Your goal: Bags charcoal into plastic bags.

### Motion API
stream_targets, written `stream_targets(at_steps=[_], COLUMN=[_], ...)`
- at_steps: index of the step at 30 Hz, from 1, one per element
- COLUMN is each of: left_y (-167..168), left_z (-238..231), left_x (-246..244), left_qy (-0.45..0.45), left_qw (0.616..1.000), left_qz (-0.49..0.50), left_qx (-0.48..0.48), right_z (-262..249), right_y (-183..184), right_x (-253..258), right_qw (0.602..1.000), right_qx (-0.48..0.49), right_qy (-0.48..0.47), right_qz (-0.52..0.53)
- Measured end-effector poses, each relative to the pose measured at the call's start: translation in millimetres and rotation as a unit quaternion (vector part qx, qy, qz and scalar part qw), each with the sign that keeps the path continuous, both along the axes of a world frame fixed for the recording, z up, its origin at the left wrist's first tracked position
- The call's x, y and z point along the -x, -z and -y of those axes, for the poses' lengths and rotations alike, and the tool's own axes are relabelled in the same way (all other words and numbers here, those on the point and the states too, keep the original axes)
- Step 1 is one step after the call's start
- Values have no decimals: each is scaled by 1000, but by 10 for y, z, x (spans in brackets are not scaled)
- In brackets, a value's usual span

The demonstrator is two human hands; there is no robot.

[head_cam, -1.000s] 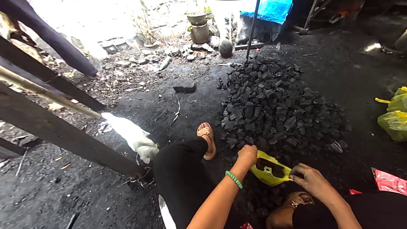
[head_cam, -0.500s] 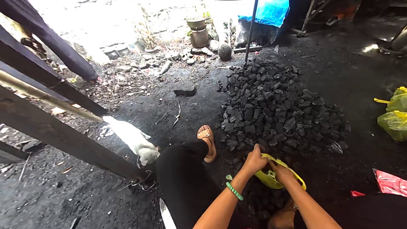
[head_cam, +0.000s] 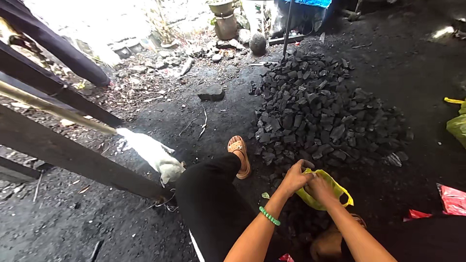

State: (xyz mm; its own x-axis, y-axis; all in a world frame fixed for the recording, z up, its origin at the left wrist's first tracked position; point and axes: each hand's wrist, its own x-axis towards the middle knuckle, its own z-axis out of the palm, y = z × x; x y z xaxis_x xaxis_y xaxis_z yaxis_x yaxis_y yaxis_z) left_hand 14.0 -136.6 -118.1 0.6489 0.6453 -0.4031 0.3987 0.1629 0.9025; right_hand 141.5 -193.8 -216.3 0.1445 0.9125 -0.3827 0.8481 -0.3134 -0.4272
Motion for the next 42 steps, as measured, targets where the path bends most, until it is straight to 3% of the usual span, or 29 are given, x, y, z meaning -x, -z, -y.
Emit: stream_targets(at_steps=[3, 7, 13, 15, 16, 17, 20, 22, 23, 27, 30, 33, 36, 39, 42], left_y=[97, 173, 97, 21, -8, -79, -566, -1032, -1244, -1744, -1696, -1640, -1674, -1712, -1749], left_z=[-41, -84, -96, -109, -160, -198, -369, -524, -603, -876, -1048, -1167, -1253, -1315, -1246], left_x=[1, -28, -85, -163, -219, -257, -221, -71, 22, 340, 420, 471, 586, 760, 875], left_qy=[-8, -14, -35, -35, -39, -45, -66, -83, -87, -95, -104, -140, -177, -238, -295], left_qw=[1000, 999, 999, 999, 998, 998, 995, 988, 982, 963, 956, 953, 945, 932, 914], left_qz=[14, 33, 25, 23, 32, 40, 76, 115, 141, 221, 239, 218, 212, 224, 254], left_qx=[10, 26, 31, 32, 27, 19, -23, -63, -85, -119, -138, -159, -176, -156, -115], right_z=[3, 3, -112, -166, -193, -209, -261, -233, -183, 15, 3, -61, -92, -159, -151], right_y=[159, 71, -643, -895, -989, -1054, -1140, -1016, -882, -112, 456, 688, 929, 1172, 1231], right_x=[-14, -71, -423, -687, -821, -930, -1155, -1230, -1226, -736, 15, 827, 1268, 942, 210], right_qw=[1000, 998, 989, 996, 993, 973, 853, 800, 804, 925, 992, 962, 919, 914, 939], right_qx=[15, 59, 145, 60, -28, -132, -351, -401, -395, -234, -73, 16, 62, 60, -63], right_qy=[12, 10, -26, -3, 40, 100, 275, 341, 346, 227, -15, -260, -380, -396, -338], right_qz=[21, 28, -24, -70, -104, -158, -270, -288, -278, -193, -104, -81, -85, -55, -14])
